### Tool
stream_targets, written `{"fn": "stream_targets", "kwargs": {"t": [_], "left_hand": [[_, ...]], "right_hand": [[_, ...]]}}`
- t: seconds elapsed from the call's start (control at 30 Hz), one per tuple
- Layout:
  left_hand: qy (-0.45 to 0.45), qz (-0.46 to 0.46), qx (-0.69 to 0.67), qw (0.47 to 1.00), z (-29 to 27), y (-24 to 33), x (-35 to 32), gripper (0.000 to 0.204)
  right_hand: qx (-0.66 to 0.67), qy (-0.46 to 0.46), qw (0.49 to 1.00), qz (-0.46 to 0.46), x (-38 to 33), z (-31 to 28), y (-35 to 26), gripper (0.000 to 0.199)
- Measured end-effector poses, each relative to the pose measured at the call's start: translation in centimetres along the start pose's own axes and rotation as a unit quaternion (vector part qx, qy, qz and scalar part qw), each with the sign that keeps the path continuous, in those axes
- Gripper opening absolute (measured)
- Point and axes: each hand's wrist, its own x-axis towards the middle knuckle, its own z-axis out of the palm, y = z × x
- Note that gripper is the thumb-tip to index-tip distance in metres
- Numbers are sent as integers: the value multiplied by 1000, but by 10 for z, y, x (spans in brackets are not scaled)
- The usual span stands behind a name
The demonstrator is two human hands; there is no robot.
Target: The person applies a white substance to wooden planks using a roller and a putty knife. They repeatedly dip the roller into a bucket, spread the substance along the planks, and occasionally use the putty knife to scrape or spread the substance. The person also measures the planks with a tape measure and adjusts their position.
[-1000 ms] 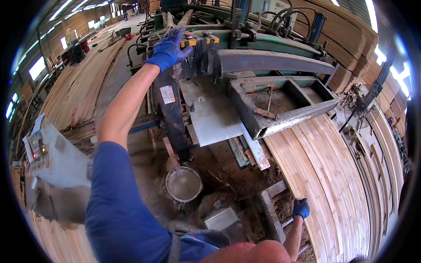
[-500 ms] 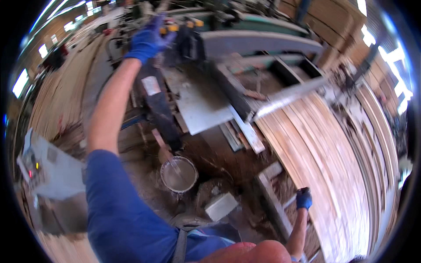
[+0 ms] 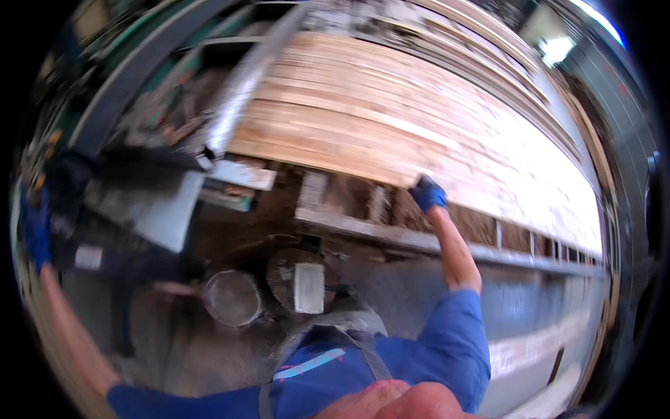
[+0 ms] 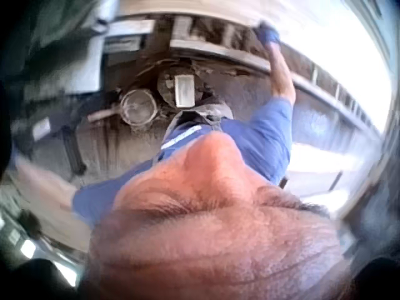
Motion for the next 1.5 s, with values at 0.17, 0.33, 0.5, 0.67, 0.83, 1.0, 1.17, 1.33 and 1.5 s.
{"fn": "stream_targets", "kwargs": {"t": [0.17,0.33,0.5,0.67,0.83,1.0,1.17,1.33,1.5], "left_hand": [[57,-102,-76,990,-60,111,3,79],[83,-95,-46,991,-58,89,-8,78],[111,-119,-23,986,-57,106,2,74],[42,-148,-90,984,-79,137,2,80],[64,-138,9,988,-66,111,0,83],[55,-128,-3,990,-59,107,2,86],[83,-116,-7,990,-88,144,3,83],[90,-84,-64,990,-59,98,8,84],[64,-96,-12,993,-64,92,2,79]], "right_hand": [[9,24,999,-25,-6,23,-22,33],[-60,58,993,-83,5,44,-82,30],[-75,69,987,-121,33,67,-95,43],[-34,25,990,-134,39,61,-154,30],[-7,-4,988,-155,5,29,-104,28],[-120,17,992,-26,-10,-2,46,32],[-99,17,995,24,-1,4,63,54],[-52,66,996,-34,0,25,3,35],[-9,85,993,-83,17,45,-36,33]]}}
